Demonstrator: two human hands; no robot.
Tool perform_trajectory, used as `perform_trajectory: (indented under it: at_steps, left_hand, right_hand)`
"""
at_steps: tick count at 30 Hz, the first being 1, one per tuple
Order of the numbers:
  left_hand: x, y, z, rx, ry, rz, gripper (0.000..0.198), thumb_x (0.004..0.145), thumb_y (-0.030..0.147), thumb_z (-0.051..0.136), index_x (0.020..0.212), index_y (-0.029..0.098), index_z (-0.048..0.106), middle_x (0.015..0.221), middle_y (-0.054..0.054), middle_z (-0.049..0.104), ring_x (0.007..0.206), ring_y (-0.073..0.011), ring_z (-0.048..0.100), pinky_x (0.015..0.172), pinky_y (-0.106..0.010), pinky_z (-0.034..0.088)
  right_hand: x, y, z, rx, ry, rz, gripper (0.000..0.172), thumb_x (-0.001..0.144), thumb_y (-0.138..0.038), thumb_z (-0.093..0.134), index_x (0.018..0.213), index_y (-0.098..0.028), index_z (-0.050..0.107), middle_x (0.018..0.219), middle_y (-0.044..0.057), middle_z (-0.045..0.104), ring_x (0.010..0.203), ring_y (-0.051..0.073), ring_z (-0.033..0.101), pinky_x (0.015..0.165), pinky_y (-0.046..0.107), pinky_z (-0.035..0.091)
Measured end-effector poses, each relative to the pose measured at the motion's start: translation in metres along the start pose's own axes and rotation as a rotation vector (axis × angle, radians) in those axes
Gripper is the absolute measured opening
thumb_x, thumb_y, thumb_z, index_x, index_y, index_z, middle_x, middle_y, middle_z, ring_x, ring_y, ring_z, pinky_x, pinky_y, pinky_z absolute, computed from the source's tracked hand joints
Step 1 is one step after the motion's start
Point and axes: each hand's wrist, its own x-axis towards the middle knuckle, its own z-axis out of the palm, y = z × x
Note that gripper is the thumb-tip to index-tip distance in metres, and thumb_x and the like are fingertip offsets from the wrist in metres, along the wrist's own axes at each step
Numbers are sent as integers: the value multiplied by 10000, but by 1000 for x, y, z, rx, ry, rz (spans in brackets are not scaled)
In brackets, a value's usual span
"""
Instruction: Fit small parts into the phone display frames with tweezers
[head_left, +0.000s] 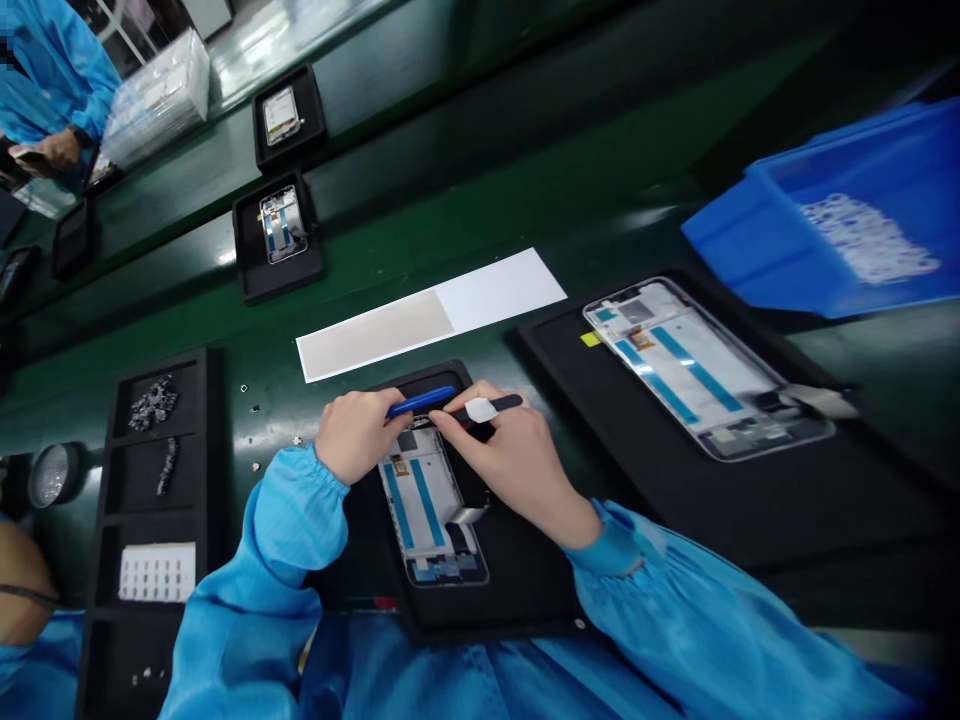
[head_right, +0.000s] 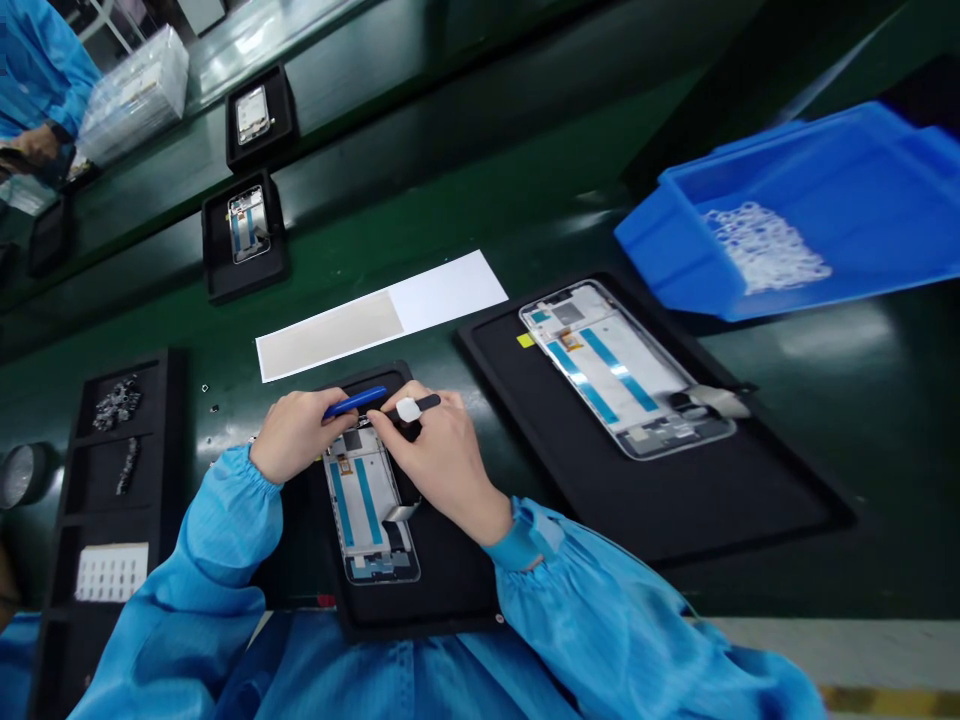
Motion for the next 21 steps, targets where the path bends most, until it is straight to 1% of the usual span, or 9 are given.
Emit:
perform_trajectory:
  at_steps: [6, 9, 11, 13, 15, 16, 18, 19, 21]
  left_hand:
    - [2, 2, 2, -23, 28, -11, 187, 917, 352, 567, 1020, 280, 706, 877, -28, 748, 869, -271, 705, 675, -309, 479]
    - [-8, -2, 6, -123, 123, -22, 188, 909, 326, 590, 1054, 284, 703, 888, -22, 751, 849, -253, 705, 697, -302, 487]
    - [-25, -11, 12, -259, 254, -34, 225, 915, 313, 584, 1113, 285, 686, 911, -15, 749, 834, -225, 702, 722, -293, 499]
    - [-51, -21, 23, -389, 386, -72, 270, 927, 332, 558, 1164, 268, 670, 938, -25, 741, 847, -212, 699, 761, -296, 518]
    - [-82, -28, 41, -454, 453, -133, 326, 928, 378, 540, 1196, 239, 664, 973, -51, 724, 881, -224, 695, 813, -328, 536]
    - [-97, -28, 52, -469, 432, -156, 364, 918, 400, 546, 1222, 231, 655, 1005, -64, 711, 897, -232, 693, 828, -343, 543]
    - [-126, -21, 78, -518, 317, -209, 439, 890, 413, 571, 1285, 229, 623, 1053, -81, 681, 909, -241, 693, 809, -350, 563]
    - [-137, -14, 91, -560, 251, -224, 501, 863, 398, 604, 1337, 236, 585, 1139, -92, 658, 978, -252, 686, 841, -352, 565]
    - [-154, 3, 114, -697, 196, -247, 689, 823, 364, 642, 1467, 226, 438, 1343, -119, 572, 1164, -280, 623, 958, -364, 530]
  right_hand:
    - [3, 0, 8, -68, 34, -19, 271, 933, -409, 535, 749, -211, 560, 712, 28, 639, 635, 220, 610, 721, 375, 421]
    - [4, 0, 4, 37, 28, 24, 268, 910, -424, 550, 742, -216, 559, 703, 26, 626, 637, 215, 604, 709, 366, 439]
    - [-1, 1, -3, 172, 78, 76, 266, 903, -436, 564, 748, -219, 560, 719, 25, 617, 678, 214, 611, 674, 338, 457]
    - [-11, 4, -10, 291, 159, 138, 257, 899, -442, 586, 772, -219, 569, 746, 22, 610, 715, 207, 613, 664, 315, 473]
    - [-24, 7, -14, 387, 218, 191, 245, 898, -444, 608, 807, -219, 583, 778, 18, 611, 732, 197, 613, 686, 307, 489]
    - [-31, 9, -15, 435, 228, 214, 243, 900, -449, 616, 823, -220, 590, 785, 16, 613, 733, 192, 614, 692, 305, 496]
    - [-43, 10, -12, 526, 224, 251, 257, 902, -467, 624, 835, -220, 599, 791, 17, 617, 720, 185, 614, 676, 297, 508]
    - [-47, 10, -9, 565, 218, 265, 267, 903, -476, 627, 836, -219, 603, 797, 20, 620, 715, 182, 614, 665, 292, 514]
    - [-51, 8, -3, 637, 210, 281, 267, 905, -478, 634, 847, -218, 617, 818, 23, 624, 721, 176, 619, 664, 283, 525]
